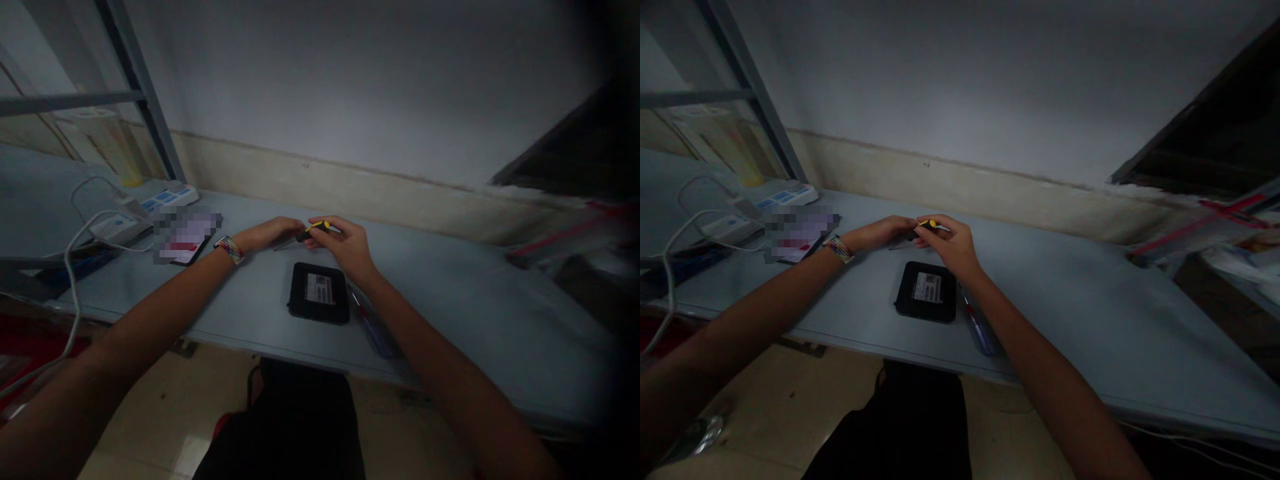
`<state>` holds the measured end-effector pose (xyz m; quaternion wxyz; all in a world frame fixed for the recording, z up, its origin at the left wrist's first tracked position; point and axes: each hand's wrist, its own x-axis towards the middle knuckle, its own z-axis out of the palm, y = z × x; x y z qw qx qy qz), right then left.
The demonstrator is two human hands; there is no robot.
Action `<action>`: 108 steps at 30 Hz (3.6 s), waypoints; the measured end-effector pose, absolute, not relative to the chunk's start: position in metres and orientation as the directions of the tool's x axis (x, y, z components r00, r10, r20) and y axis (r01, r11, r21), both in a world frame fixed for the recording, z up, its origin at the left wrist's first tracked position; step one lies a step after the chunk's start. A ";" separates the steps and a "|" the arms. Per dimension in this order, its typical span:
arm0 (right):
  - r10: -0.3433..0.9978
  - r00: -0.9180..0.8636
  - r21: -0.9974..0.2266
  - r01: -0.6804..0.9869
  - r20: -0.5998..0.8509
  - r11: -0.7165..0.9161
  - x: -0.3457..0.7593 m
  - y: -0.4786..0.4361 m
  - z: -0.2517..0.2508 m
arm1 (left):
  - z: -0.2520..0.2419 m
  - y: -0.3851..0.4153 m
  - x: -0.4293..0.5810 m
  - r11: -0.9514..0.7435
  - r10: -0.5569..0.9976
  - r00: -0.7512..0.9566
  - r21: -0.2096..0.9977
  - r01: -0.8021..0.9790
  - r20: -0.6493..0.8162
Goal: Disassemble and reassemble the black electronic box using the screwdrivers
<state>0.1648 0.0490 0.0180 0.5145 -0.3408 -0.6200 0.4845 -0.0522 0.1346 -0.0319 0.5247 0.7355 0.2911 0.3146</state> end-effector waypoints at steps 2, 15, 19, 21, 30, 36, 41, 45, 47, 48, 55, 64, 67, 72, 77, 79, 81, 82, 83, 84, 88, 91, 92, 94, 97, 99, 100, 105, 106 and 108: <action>0.922 -0.233 -0.951 -0.075 0.308 0.299 0.165 0.049 0.018 | -0.035 0.137 -0.052 -0.260 0.764 0.625 0.963 0.069 0.162; 0.956 -0.082 -0.931 -0.264 0.282 0.252 0.180 0.065 0.016 | -0.027 0.137 -0.051 -0.139 0.720 0.680 0.989 -0.052 0.137; 0.981 -0.006 -0.916 -0.359 0.196 0.180 0.189 0.076 0.010 | -0.024 0.132 -0.054 -0.253 0.729 0.659 0.967 0.003 0.189; 0.990 0.032 -0.899 -0.414 0.139 0.140 0.193 0.079 0.007 | -0.023 0.131 -0.056 -0.290 0.738 0.643 0.956 0.030 0.204; 0.993 0.109 -0.850 -0.517 0.050 0.100 0.201 0.085 0.005 | -0.025 0.134 -0.064 -0.278 0.840 0.504 0.957 0.081 0.201; 0.993 0.107 -0.851 -0.515 0.050 0.098 0.201 0.085 0.006 | -0.025 0.130 -0.064 -0.225 0.875 0.460 0.968 0.113 0.150; 0.993 0.109 -0.862 -0.497 0.055 0.103 0.200 0.084 0.008 | -0.018 0.125 -0.062 -0.197 0.892 0.433 0.974 0.115 0.130; 0.992 0.107 -0.861 -0.496 0.066 0.111 0.200 0.083 0.008 | -0.016 0.123 -0.062 -0.194 0.896 0.420 0.978 0.076 0.145; 0.991 0.111 -0.866 -0.486 0.072 0.117 0.200 0.083 0.007 | -0.016 0.122 -0.062 -0.208 0.894 0.417 0.976 0.062 0.164; 0.991 0.113 -0.869 -0.480 0.076 0.121 0.200 0.083 0.007 | -0.017 0.122 -0.062 -0.214 0.893 0.417 0.975 0.061 0.170; 0.989 0.116 -0.874 -0.466 0.092 0.136 0.201 0.085 0.005 | -0.019 0.123 -0.063 -0.206 0.895 0.414 0.977 0.060 0.164; 0.981 0.164 -0.865 -0.472 0.104 0.170 0.205 0.087 0.007 | -0.025 0.128 -0.062 -0.157 0.925 0.350 0.988 0.004 0.146; 0.976 0.184 -0.849 -0.491 0.115 0.193 0.206 0.087 0.009 | -0.024 0.128 -0.061 -0.117 0.934 0.332 0.990 -0.076 0.136; 0.972 0.170 -0.832 -0.507 0.159 0.225 0.206 0.085 0.010 | -0.020 0.124 -0.059 -0.097 0.934 0.322 0.977 -0.188 0.155; 0.973 0.158 -0.847 -0.481 0.170 0.226 0.204 0.084 0.011 | -0.017 0.124 -0.059 -0.058 0.944 0.306 0.973 -0.223 0.126; 0.973 0.164 -0.852 -0.474 0.165 0.224 0.204 0.083 0.011 | -0.017 0.124 -0.059 -0.049 0.945 0.305 0.973 -0.225 0.118; 0.973 0.158 -0.848 -0.480 0.166 0.223 0.203 0.083 0.011 | -0.017 0.124 -0.059 -0.045 0.944 0.307 0.972 -0.230 0.116; 0.973 0.153 -0.844 -0.487 0.170 0.224 0.204 0.083 0.011 | -0.017 0.124 -0.058 -0.043 0.944 0.310 0.972 -0.232 0.116; 0.973 0.149 -0.840 -0.494 0.175 0.226 0.204 0.082 0.011 | -0.017 0.123 -0.058 -0.042 0.942 0.314 0.971 -0.234 0.116; 0.973 0.147 -0.837 -0.497 0.177 0.228 0.204 0.082 0.011 | -0.017 0.123 -0.058 -0.043 0.941 0.317 0.971 -0.235 0.119; 0.974 0.155 -0.848 -0.482 0.166 0.222 0.204 0.082 0.011 | -0.016 0.122 -0.057 -0.060 0.936 0.324 0.968 -0.243 0.140; 0.975 0.158 -0.854 -0.474 0.156 0.214 0.203 0.083 0.011 | -0.016 0.122 -0.056 -0.060 0.933 0.332 0.967 -0.248 0.143; 0.975 0.157 -0.856 -0.472 0.154 0.211 0.203 0.083 0.011 | -0.016 0.122 -0.056 -0.061 0.932 0.332 0.967 -0.246 0.144; 0.976 0.154 -0.858 -0.469 0.153 0.209 0.203 0.082 0.010 | -0.017 0.122 -0.056 -0.072 0.933 0.327 0.967 -0.243 0.151; 0.976 0.145 -0.851 -0.480 0.163 0.214 0.203 0.082 0.010 | -0.018 0.123 -0.056 -0.083 0.935 0.318 0.967 -0.241 0.159; 0.975 0.133 -0.841 -0.493 0.178 0.221 0.203 0.081 0.011 | -0.019 0.123 -0.056 -0.082 0.938 0.310 0.967 -0.241 0.157; 0.975 0.128 -0.838 -0.498 0.184 0.224 0.204 0.081 0.011 | -0.019 0.123 -0.056 -0.081 0.940 0.304 0.967 -0.241 0.155; 0.972 0.134 -0.830 -0.506 0.195 0.236 0.206 0.079 0.013 | -0.020 0.125 -0.055 -0.090 0.948 0.275 0.964 -0.250 0.160; 0.971 0.138 -0.826 -0.510 0.195 0.239 0.206 0.080 0.013 | -0.021 0.125 -0.055 -0.091 0.948 0.274 0.963 -0.253 0.162; 0.970 0.143 -0.819 -0.519 0.196 0.242 0.206 0.080 0.013 | -0.021 0.126 -0.054 -0.090 0.946 0.278 0.961 -0.262 0.165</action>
